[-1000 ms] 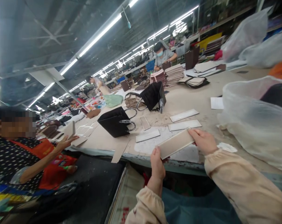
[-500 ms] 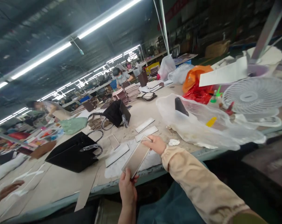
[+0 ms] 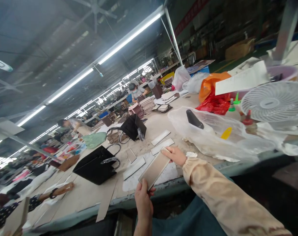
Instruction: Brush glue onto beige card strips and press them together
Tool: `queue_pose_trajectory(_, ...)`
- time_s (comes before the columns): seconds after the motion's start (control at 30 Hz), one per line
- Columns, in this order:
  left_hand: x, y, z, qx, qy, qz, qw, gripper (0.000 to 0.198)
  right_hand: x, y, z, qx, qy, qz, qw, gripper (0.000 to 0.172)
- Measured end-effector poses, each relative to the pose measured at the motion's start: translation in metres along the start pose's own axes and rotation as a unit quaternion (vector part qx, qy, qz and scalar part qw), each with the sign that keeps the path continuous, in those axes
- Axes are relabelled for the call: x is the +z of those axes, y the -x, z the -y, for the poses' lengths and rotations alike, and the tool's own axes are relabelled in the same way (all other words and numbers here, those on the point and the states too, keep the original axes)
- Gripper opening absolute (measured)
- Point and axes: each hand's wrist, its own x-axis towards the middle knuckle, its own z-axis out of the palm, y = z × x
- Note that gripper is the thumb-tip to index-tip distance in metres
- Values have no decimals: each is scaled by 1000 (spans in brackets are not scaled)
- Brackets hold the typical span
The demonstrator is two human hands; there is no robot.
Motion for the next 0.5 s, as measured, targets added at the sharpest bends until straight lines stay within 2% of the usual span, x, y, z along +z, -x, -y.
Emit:
queue_pose_trajectory(0.17,-4,5,0,-27,-23,46,998,43,0,3,-8,14,64,-17,998,40)
queue_pose_trajectory(0.33,-7,5,5,-8,9,29,1000,37,8,7,-11,25,139,2,990,45)
queue_pose_trajectory(0.43,-6,2,10,-3,-38,21,999,40,8,8,-11,-1,187,-14,982,44)
queue_pose_trajectory(0.5,-4,0,16,4,-85,49,995,42,5,7,-13,-17,240,-33,970,44)
